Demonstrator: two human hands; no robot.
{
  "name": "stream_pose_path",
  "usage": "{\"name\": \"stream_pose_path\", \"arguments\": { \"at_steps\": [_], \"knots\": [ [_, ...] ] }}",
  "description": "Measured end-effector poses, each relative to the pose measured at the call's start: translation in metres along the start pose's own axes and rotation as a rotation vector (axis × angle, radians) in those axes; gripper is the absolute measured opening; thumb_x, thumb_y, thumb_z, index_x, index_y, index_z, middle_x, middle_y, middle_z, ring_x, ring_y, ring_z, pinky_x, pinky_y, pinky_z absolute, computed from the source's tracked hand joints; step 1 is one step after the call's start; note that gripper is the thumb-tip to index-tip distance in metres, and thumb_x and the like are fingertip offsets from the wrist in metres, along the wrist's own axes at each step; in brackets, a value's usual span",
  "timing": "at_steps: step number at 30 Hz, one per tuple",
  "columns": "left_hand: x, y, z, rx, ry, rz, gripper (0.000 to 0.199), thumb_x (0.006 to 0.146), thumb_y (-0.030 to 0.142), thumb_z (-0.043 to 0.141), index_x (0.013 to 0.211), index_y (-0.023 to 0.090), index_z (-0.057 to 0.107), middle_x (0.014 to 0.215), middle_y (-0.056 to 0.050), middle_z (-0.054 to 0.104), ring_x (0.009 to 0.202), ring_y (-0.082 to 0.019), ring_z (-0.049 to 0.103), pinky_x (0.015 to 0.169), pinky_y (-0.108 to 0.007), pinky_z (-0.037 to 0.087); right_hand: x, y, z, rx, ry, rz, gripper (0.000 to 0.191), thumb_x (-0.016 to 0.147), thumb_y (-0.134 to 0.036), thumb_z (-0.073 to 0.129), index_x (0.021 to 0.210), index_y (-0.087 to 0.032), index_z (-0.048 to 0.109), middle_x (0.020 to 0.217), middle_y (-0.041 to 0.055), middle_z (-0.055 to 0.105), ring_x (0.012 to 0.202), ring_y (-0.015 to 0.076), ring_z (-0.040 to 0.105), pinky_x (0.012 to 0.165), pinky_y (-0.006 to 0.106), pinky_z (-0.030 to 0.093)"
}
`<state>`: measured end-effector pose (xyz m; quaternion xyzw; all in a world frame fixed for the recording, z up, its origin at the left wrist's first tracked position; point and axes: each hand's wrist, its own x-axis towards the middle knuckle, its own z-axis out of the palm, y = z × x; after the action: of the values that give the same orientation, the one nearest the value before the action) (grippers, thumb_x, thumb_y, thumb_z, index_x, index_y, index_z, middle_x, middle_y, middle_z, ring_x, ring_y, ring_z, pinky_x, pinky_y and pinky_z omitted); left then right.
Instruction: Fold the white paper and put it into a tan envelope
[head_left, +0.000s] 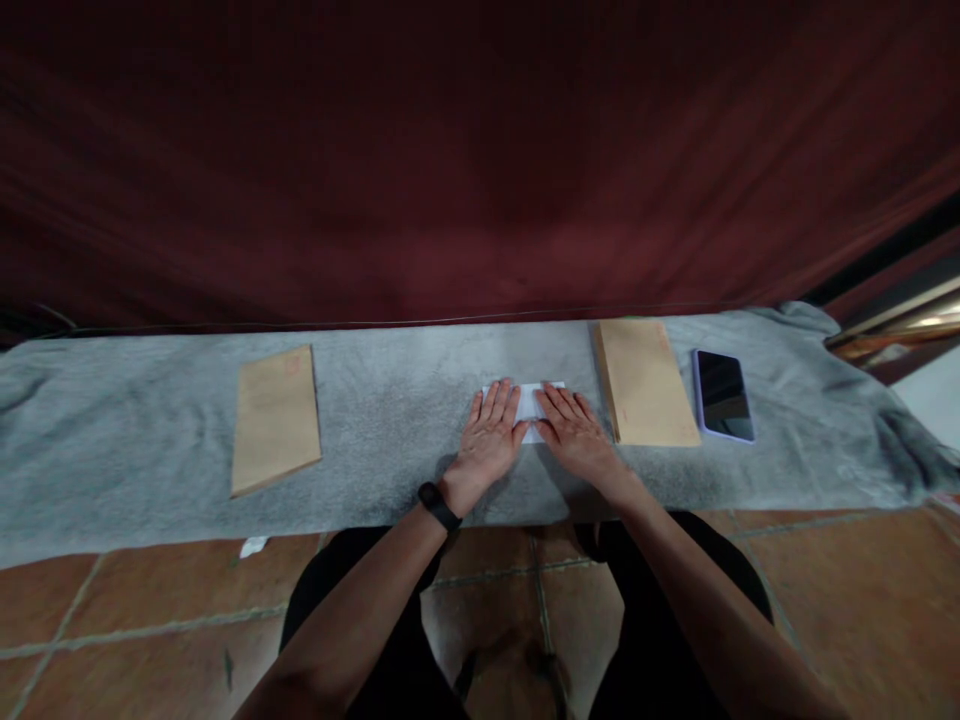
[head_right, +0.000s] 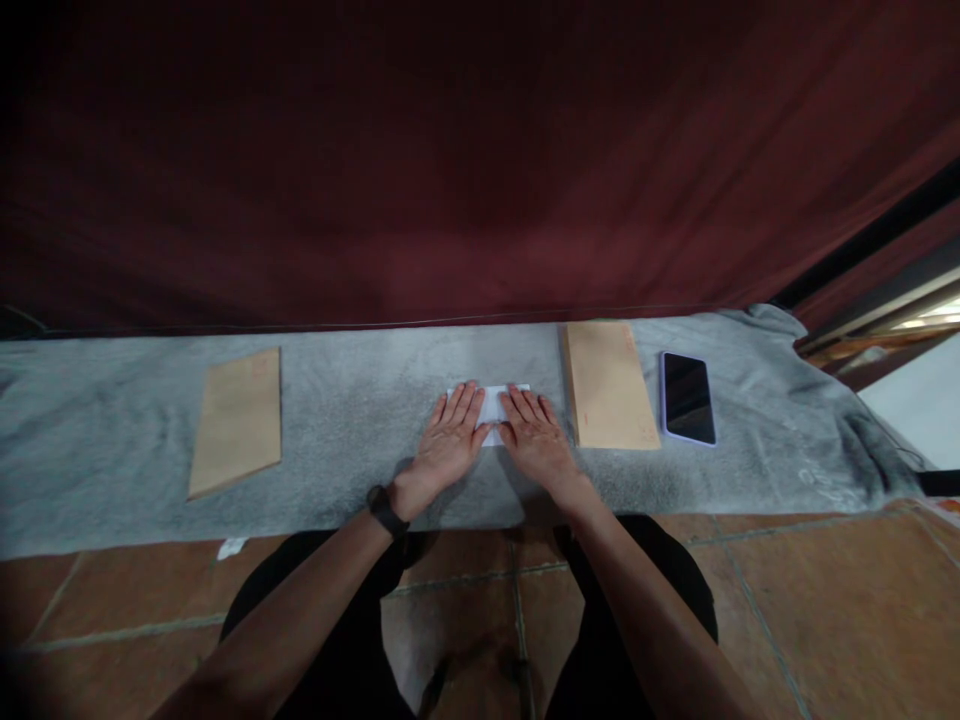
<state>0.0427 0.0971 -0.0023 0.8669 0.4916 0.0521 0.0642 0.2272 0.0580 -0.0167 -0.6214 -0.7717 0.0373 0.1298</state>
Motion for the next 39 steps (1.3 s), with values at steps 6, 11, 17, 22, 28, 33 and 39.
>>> {"name": "stream_pose_path", "arguments": {
  "at_steps": [6,11,17,22,28,33,39],
  "knots": [
    [0.0,-0.001,0.003,0.0,0.0,0.0,0.061,0.107,0.043,0.032,0.16,0.012,0.033,0.169,-0.012,0.027,0.159,-0.026,0.017,0.13,-0.048,0.016,0.001,0.004,-0.002,0.036,-0.012,0.042,0.054,0.105,-0.032,0.039,0.155,-0.012,0.044,0.164,0.0133,0.039,0.152,0.0293,0.036,0.126,0.054,0.023],
    [0.0,-0.001,0.006,0.018,0.006,-0.002,0.062,0.108,0.043,0.029,0.161,0.013,0.032,0.17,-0.011,0.025,0.159,-0.026,0.017,0.13,-0.049,0.016,0.01,-0.006,-0.005,0.099,0.067,0.084,0.05,0.104,-0.029,0.038,0.147,-0.009,0.054,0.157,0.0154,0.049,0.148,0.0298,0.042,0.126,0.055,0.024],
    [-0.001,-0.003,0.004,0.036,-0.006,0.017,0.059,0.105,0.03,0.032,0.162,0.013,0.03,0.17,-0.01,0.025,0.159,-0.024,0.016,0.13,-0.048,0.016,0.015,-0.023,0.0,0.132,0.03,-0.001,0.05,0.106,-0.026,0.032,0.151,-0.012,0.051,0.159,0.0126,0.047,0.15,0.0246,0.04,0.125,0.048,0.028],
    [-0.002,-0.005,0.004,0.015,0.021,0.024,0.058,0.106,0.03,0.031,0.162,0.014,0.031,0.17,-0.009,0.028,0.159,-0.023,0.019,0.13,-0.046,0.017,0.01,-0.024,0.007,0.028,0.055,0.041,0.051,0.108,-0.032,0.035,0.155,-0.016,0.046,0.163,0.0122,0.04,0.152,0.0275,0.037,0.125,0.05,0.026],
    [-0.003,-0.01,0.006,-0.005,0.05,-0.012,0.062,0.107,0.038,0.031,0.16,0.006,0.031,0.168,-0.014,0.028,0.158,-0.025,0.022,0.13,-0.044,0.019,0.006,-0.017,0.007,-0.051,0.096,0.065,0.052,0.108,-0.036,0.038,0.156,-0.016,0.045,0.165,0.0141,0.036,0.151,0.0312,0.037,0.124,0.051,0.028],
    [-0.006,-0.014,0.004,0.004,0.077,-0.042,0.066,0.106,0.044,0.031,0.16,0.005,0.031,0.167,-0.017,0.031,0.158,-0.026,0.023,0.128,-0.045,0.023,0.005,-0.013,0.009,-0.06,0.11,0.07,0.054,0.108,-0.039,0.04,0.156,-0.014,0.044,0.165,0.0153,0.037,0.15,0.0322,0.038,0.122,0.051,0.03],
    [-0.006,-0.014,0.003,0.06,0.07,-0.076,0.072,0.105,0.05,0.033,0.16,0.003,0.031,0.167,-0.018,0.029,0.157,-0.028,0.024,0.128,-0.045,0.022,0.006,-0.013,0.011,-0.054,0.138,0.08,0.056,0.107,-0.041,0.041,0.155,-0.013,0.045,0.162,0.0159,0.042,0.15,0.032,0.039,0.122,0.051,0.03]
  ]
}}
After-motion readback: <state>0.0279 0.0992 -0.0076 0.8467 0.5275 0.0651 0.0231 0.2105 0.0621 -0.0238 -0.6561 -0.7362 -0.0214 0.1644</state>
